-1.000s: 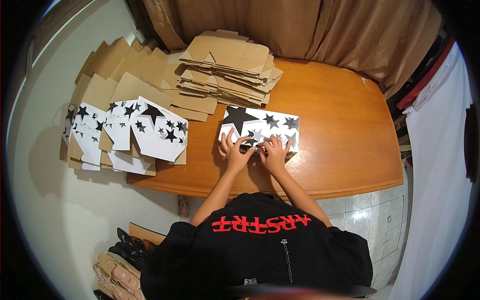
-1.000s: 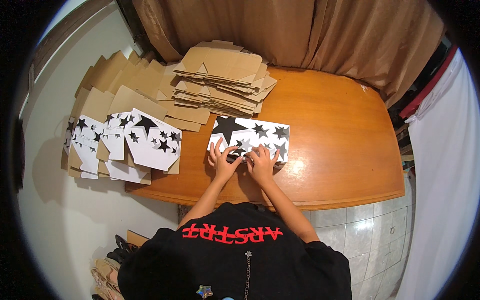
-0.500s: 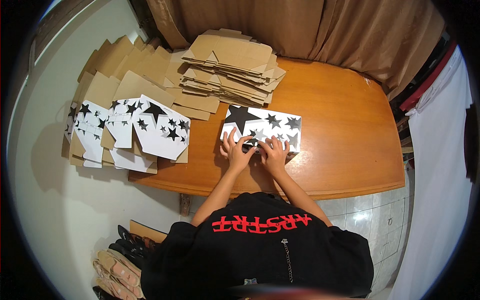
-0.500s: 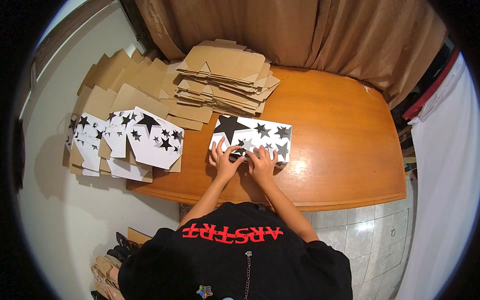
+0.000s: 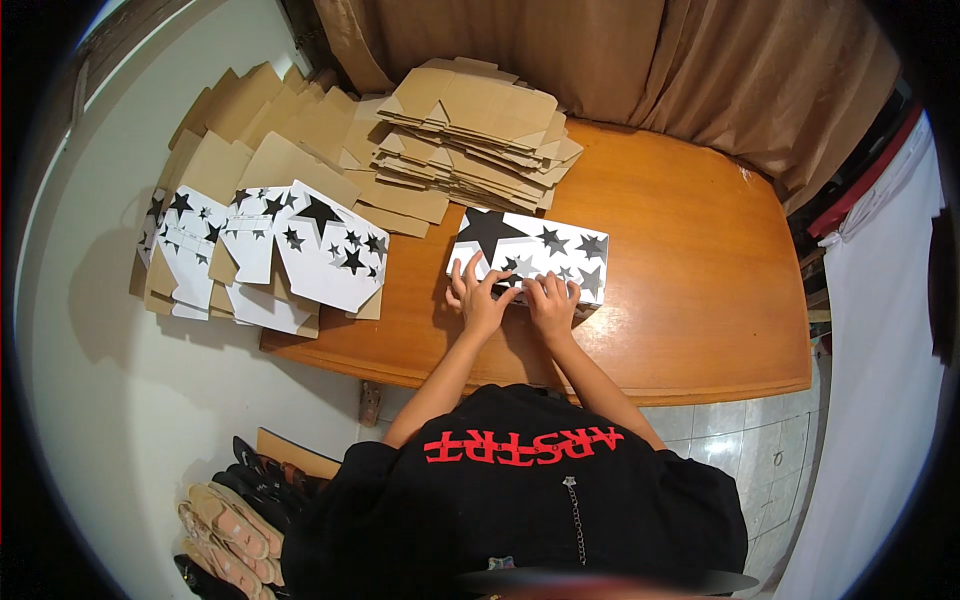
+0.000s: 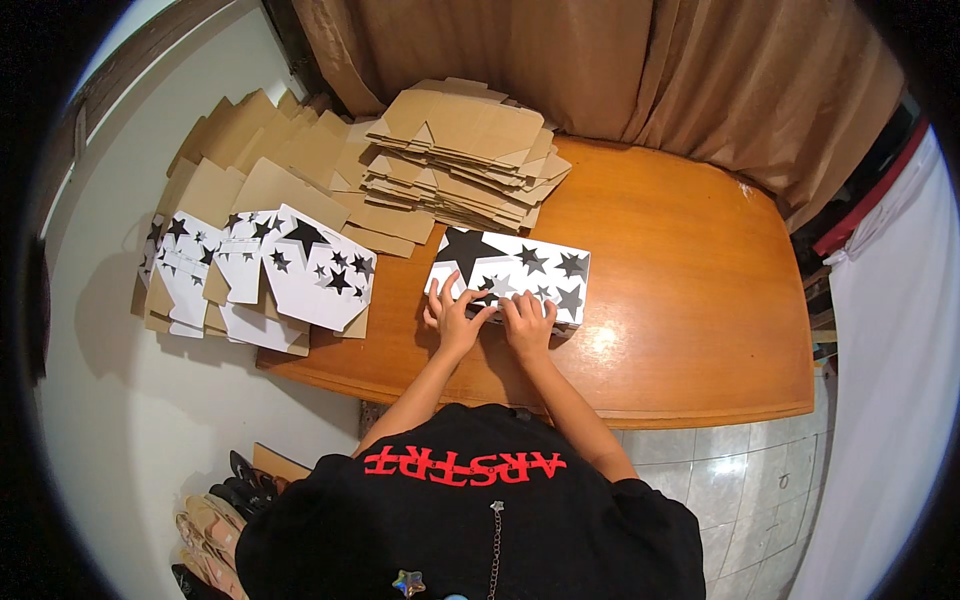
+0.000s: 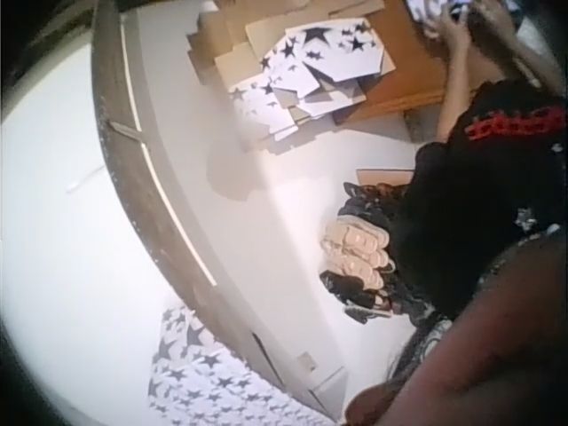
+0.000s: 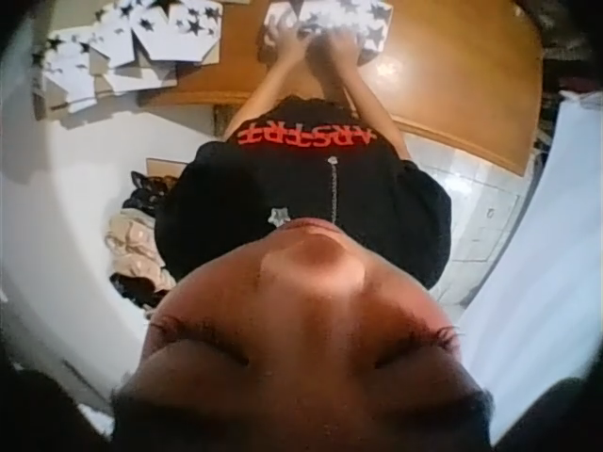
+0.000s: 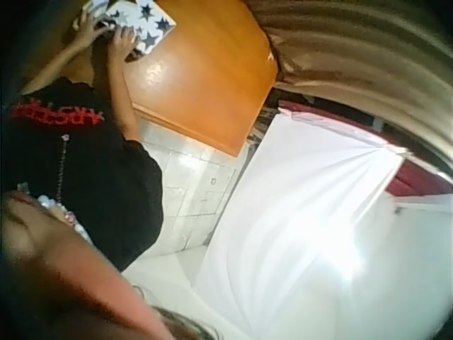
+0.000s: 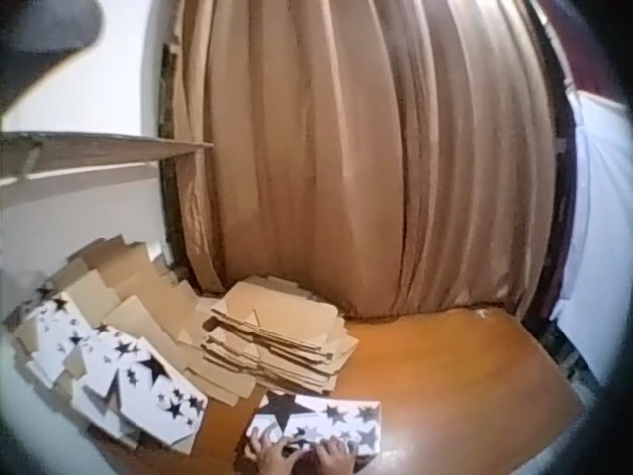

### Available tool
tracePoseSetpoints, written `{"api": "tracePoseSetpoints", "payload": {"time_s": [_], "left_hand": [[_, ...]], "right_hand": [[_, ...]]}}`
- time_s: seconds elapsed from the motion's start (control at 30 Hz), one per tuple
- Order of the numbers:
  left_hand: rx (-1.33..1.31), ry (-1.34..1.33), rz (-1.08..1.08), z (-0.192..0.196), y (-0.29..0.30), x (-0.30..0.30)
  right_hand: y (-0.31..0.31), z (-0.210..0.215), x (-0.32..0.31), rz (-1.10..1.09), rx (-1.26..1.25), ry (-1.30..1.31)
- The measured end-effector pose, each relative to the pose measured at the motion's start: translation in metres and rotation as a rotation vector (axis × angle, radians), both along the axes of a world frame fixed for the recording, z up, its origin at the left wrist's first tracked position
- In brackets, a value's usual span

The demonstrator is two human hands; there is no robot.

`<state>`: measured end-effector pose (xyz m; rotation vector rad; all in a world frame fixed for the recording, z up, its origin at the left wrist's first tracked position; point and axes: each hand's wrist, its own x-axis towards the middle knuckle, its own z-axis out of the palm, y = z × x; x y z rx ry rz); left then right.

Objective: The person is folding cardboard sheets into shoe boxes and stacking them on a shelf.

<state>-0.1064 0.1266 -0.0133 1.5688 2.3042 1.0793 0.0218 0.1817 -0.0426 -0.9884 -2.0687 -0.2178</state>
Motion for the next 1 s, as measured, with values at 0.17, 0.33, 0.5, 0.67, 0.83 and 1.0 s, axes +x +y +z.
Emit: {"api": "tracePoseSetpoints", "payload": {"time_s": [0.17,0.33,0.5,0.67,0.83,1.0], "left_hand": [[0.042,0.028,0.006,-0.005,0.003,-0.002],[0.246,0.074,-0.046,-0.022,0.006,-0.009],[0.192,0.057,0.016,-0.015,0.004,0.004],[0.257,-0.172,0.235,-0.032,-0.019,0.036],[-0.073,-0.521,0.227,-0.064,-0.053,0.073],[0.139,-0.797,0.121,-0.034,-0.088,0.073]], "right_hand": [[0.003,0.008,-0.001,-0.012,0.047,-0.034],[0.011,0.049,0.009,0.096,-0.324,0.005],[0.08,0.048,0.046,-0.028,-0.262,0.109],[0.123,0.03,0.072,-0.019,-0.608,0.167],[0.111,0.016,0.089,0.125,-1.0,0.005],[0.052,0.025,0.077,0.282,-1.083,-0.086]]}}
